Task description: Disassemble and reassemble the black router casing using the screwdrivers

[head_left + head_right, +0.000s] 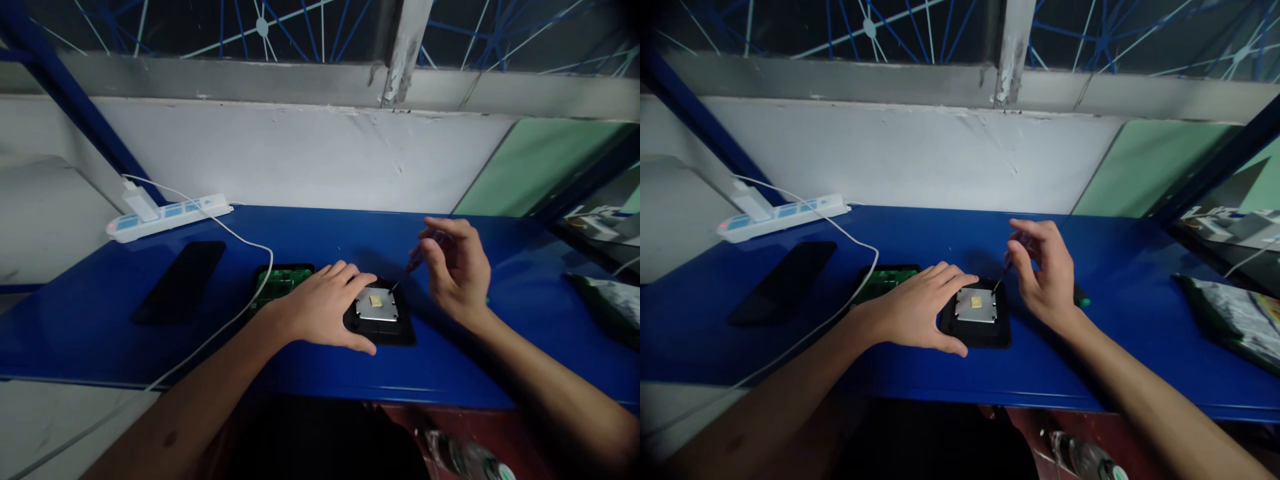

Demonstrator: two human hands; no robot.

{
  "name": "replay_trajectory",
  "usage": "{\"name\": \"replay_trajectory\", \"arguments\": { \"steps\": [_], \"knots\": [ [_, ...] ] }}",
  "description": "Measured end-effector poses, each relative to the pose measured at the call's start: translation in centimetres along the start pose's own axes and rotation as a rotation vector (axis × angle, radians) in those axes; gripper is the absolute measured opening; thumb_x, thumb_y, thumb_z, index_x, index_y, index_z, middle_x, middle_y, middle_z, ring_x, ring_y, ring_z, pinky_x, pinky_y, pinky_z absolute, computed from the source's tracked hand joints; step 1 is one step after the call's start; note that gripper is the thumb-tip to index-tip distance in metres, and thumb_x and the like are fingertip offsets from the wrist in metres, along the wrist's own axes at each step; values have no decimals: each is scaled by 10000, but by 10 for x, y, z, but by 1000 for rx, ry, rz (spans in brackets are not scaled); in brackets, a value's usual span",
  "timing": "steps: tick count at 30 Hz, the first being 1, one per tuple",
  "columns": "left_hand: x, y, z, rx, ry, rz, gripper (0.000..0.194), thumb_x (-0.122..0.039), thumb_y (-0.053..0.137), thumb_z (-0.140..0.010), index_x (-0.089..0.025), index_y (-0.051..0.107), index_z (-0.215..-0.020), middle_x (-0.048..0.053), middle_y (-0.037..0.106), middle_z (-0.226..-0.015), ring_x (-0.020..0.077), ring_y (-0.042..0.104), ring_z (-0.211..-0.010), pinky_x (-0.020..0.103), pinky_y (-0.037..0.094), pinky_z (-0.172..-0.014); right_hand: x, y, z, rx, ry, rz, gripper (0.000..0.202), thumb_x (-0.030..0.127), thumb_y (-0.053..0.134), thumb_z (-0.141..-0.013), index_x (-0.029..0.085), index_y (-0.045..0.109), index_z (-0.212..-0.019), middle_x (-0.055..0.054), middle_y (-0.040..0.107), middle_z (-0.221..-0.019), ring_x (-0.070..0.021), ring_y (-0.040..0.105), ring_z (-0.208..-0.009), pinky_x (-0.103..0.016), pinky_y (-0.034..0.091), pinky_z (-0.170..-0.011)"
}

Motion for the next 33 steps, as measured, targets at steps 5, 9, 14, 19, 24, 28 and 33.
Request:
{"name": "replay_trajectory", "arguments": {
  "steps": [5,9,14,19,24,28,33],
  "knots": [
    [-2,-3,0,-4,-11,32,1047,-845,654,-682,-170,430,-1450,116,592,-1295,320,527,-1199,464,401,-1062,0,-1,0,-43,0,1,287,220,582,-961,300,591,-1236,-13,555,-948,-128,647,-656,-309,603,-534],
    [2,-11,0,-105,-88,43,793,-791,401,-906,-194,451,-1426,120,607,-1328,309,543,-1200,479,421,-1027,-4,-1,0,-94,-2,20,308,226,670,-912,292,575,-1197,-3,591,-963,-141,695,-726,-330,636,-661],
    [8,-25,-2,-365,-186,26,503,-481,213,-1070,-173,559,-1267,95,640,-1256,264,559,-1137,450,426,-998,-7,0,0,-59,48,-53,287,248,726,-875,264,555,-1105,-4,596,-990,-159,743,-803,-333,650,-757],
    [0,-24,-5,-293,-39,-4,406,-334,291,-1045,-196,671,-1014,80,656,-1215,247,545,-1161,429,427,-1010,-6,3,1,-16,78,-77,261,257,714,-884,247,545,-1083,-8,590,-986,-170,749,-820,-338,651,-748],
    [-4,-12,-7,-170,19,-31,347,-376,422,-1030,-210,654,-1228,62,631,-1338,260,486,-1277,467,386,-1094,-4,5,3,6,75,-79,252,237,714,-880,239,556,-1077,-9,593,-988,-174,748,-826,-336,645,-726],
    [-2,-6,-8,-155,-5,-59,376,-334,381,-1049,-185,633,-1284,57,638,-1345,263,472,-1293,466,374,-1110,-1,3,2,-10,63,-100,272,185,719,-869,251,567,-1086,-4,588,-1004,-175,752,-836,-342,638,-735],
    [1,-5,-10,-168,-12,-62,387,-296,350,-1054,-168,616,-1305,52,651,-1334,250,487,-1269,451,389,-1090,0,-1,-1,-98,2,-67,289,211,718,-873,267,572,-1116,-8,574,-995,-161,720,-799,-354,639,-721]
  ]
}}
Point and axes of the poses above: each hand's wrist, its own z-axis away from the middle knuckle, its own y-axis out of the palm, x = y × z, the point moved 2 cm from there along -z, towards the middle knuckle
